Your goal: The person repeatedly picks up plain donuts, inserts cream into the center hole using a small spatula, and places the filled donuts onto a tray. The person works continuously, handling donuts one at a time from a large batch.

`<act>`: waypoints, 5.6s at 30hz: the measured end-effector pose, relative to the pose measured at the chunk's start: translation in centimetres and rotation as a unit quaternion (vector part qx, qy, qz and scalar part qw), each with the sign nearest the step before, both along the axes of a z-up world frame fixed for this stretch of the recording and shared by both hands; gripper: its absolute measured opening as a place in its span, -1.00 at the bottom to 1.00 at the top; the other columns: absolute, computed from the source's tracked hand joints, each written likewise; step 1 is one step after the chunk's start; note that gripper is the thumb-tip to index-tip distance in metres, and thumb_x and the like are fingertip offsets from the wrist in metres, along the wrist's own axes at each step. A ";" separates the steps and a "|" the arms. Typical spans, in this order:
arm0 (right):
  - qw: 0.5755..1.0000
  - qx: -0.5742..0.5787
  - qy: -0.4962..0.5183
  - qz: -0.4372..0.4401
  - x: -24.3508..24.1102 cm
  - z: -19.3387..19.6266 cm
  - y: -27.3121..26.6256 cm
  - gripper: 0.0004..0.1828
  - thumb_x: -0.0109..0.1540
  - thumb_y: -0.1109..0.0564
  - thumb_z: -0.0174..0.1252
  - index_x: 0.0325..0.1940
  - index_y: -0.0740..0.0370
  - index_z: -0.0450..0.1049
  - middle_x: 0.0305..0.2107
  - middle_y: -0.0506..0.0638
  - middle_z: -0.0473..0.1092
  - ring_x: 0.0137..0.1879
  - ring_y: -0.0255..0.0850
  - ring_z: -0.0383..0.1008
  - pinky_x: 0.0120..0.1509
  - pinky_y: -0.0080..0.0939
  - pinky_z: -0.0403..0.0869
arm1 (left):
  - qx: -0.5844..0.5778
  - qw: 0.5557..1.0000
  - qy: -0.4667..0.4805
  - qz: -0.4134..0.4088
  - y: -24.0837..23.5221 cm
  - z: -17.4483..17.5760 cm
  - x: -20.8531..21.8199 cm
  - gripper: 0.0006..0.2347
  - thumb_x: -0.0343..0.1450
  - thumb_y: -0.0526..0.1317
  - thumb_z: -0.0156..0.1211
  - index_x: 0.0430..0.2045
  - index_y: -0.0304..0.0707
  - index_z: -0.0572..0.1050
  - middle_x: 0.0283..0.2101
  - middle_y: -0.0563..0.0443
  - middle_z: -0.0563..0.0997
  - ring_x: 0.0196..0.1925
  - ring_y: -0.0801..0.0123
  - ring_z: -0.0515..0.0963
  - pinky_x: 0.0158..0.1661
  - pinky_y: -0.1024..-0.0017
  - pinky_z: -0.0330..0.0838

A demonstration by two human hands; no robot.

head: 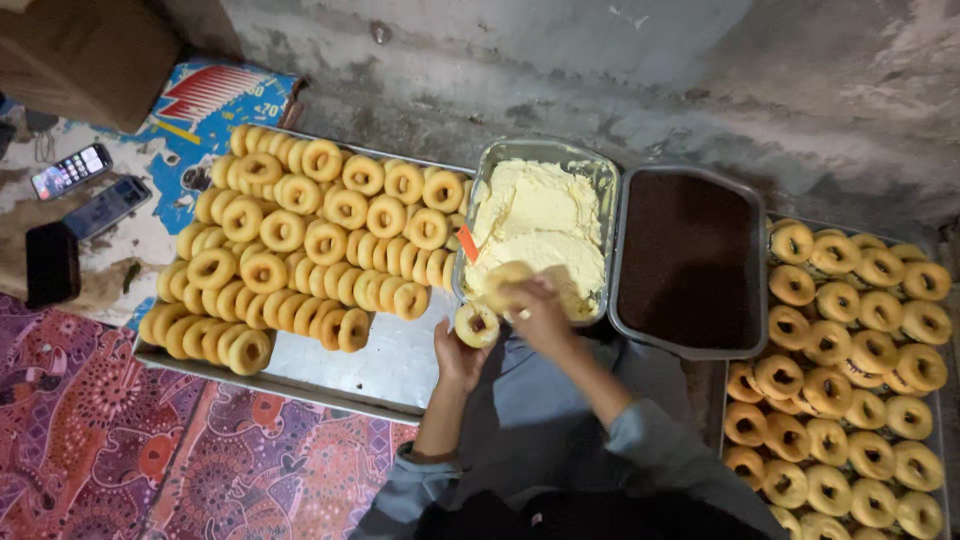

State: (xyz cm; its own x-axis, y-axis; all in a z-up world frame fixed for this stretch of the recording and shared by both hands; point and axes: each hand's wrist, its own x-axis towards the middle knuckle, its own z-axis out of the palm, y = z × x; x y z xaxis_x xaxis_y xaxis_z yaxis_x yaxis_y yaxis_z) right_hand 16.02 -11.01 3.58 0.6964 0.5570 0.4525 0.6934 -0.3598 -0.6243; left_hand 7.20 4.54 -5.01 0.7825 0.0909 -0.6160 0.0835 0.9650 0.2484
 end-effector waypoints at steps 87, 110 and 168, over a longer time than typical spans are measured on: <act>0.613 0.037 0.033 -0.788 -5.9 -2.3 -47.7 -0.47 0.28 0.15 0.21 0.33 0.25 0.34 0.05 0.03 0.41 0.05 -0.18 0.44 0.15 -0.12 0.50 | 0.853 0.292 0.430 -0.050 17.3 -3.6 -4.6 -0.23 0.19 0.11 0.47 0.18 -0.35 0.24 0.26 -0.50 0.19 0.25 -0.46 0.28 0.02 -0.53 0.23; 0.770 0.383 0.510 0.013 -11.4 3.2 -7.8 -0.37 0.27 0.33 0.06 0.46 0.23 0.22 -0.01 0.09 0.42 0.09 -0.22 0.45 0.19 -0.19 0.46 | -0.048 0.994 -0.051 -0.088 -5.6 10.2 -8.2 -0.50 0.49 0.12 -0.25 0.12 -0.22 0.44 0.13 -0.19 0.56 0.09 0.00 0.60 -0.04 0.03 0.57; 0.996 -0.027 0.025 0.086 -5.0 0.6 -1.9 -0.66 0.12 0.19 0.38 -0.01 0.13 0.64 -0.12 0.01 0.56 0.13 0.02 0.44 0.35 0.06 0.32 | 0.109 0.987 -0.109 0.035 -2.9 0.7 -3.2 -0.55 0.62 0.01 -0.32 0.21 -0.37 0.35 0.17 -0.16 0.50 0.18 0.18 0.51 0.15 0.23 0.41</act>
State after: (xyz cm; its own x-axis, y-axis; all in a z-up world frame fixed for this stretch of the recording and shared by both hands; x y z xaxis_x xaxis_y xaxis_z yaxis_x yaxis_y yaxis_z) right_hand 11.04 -12.94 4.17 0.6096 0.6926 0.3856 0.7165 -0.2733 -0.6419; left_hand 4.00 1.59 -4.35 0.8816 0.2607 -0.3934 -0.0596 0.8884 0.4552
